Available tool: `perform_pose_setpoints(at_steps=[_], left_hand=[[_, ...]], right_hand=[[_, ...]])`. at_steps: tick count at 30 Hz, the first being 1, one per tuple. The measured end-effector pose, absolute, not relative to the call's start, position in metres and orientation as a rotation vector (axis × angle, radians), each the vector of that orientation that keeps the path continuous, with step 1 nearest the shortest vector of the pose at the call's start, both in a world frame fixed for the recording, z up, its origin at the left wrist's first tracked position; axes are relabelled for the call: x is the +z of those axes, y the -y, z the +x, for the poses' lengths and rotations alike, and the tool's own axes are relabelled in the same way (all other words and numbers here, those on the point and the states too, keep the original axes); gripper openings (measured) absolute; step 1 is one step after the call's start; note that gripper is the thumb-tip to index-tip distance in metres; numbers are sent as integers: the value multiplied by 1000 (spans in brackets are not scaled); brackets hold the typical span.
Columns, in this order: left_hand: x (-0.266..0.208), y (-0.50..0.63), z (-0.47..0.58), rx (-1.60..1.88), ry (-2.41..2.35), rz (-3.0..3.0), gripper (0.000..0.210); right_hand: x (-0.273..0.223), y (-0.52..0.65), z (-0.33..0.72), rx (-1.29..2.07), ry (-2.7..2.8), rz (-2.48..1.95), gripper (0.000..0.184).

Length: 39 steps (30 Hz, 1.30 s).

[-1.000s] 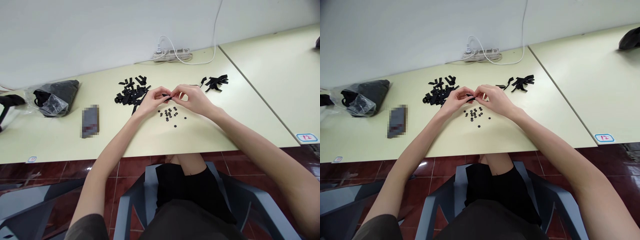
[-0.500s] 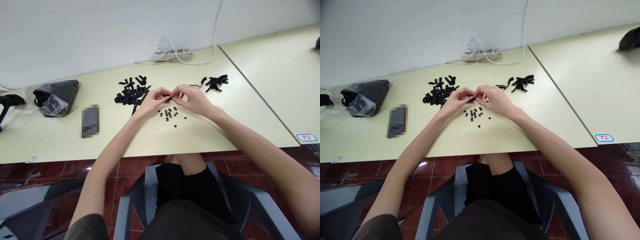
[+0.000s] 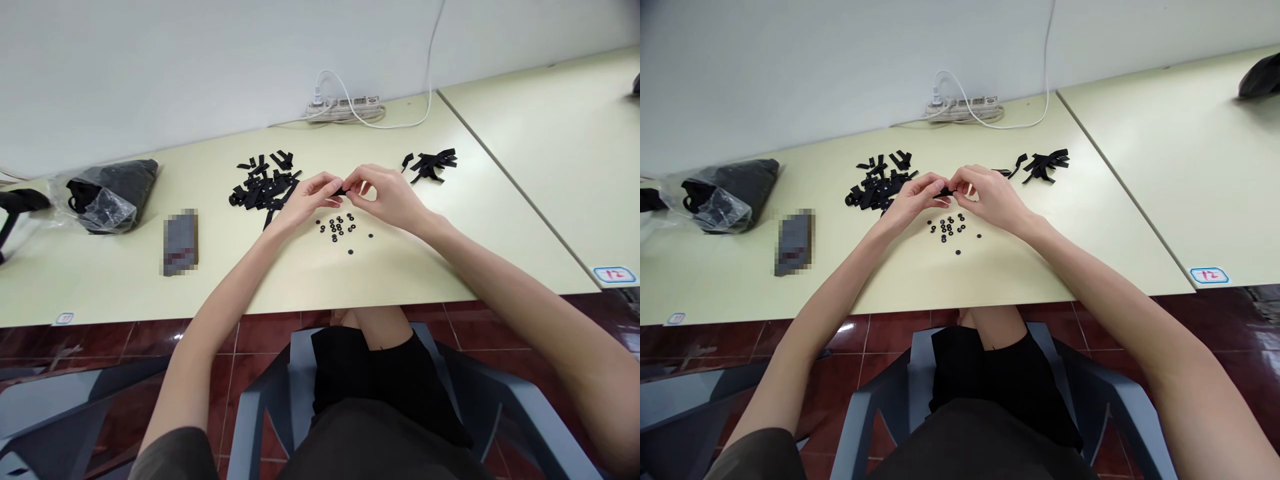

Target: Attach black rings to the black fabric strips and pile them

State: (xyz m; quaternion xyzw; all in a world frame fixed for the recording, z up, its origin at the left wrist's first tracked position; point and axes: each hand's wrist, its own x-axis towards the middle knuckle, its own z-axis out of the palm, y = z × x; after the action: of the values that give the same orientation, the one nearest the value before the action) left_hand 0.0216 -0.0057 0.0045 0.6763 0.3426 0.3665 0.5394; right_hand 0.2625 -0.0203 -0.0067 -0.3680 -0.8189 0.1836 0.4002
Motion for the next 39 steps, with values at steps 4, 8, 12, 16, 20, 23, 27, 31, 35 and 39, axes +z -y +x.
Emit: perform_pose_setpoints(at_steps=[4, 8, 12, 16, 20, 23, 27, 31, 35, 39], left_hand=[[6, 8, 22, 860, -811, 1637, 51], [2, 5, 19, 872, -829, 1703, 40], [-4, 0, 17, 916, -835, 1737, 25], [-6, -3, 16, 955, -839, 1751, 19], [-6, -2, 16, 958, -833, 1759, 15], [-5, -2, 16, 952, -841, 1755, 17], [-6, -2, 16, 964, -849, 1752, 19], [-8, -4, 16, 979, -846, 1757, 18], [-9, -5, 16, 992, -859, 1765, 16], [-9, -6, 15, 1003, -878, 1759, 13]], right_hand=[[-8, 19, 263, 469, 2063, -937, 16], [-10, 18, 263, 456, 2043, -937, 14], [-10, 19, 262, 458, 2053, -948, 15], [-10, 19, 262, 475, 2065, -992, 17], [-10, 19, 262, 503, 2107, -1065, 16], [-9, 20, 261, 529, 2142, -1102, 16], [-7, 22, 261, 529, 2146, -1127, 17], [-6, 22, 261, 521, 2138, -1140, 18], [-7, 22, 261, 506, 2136, -1143, 18], [-8, 21, 261, 500, 2136, -1144, 18]])
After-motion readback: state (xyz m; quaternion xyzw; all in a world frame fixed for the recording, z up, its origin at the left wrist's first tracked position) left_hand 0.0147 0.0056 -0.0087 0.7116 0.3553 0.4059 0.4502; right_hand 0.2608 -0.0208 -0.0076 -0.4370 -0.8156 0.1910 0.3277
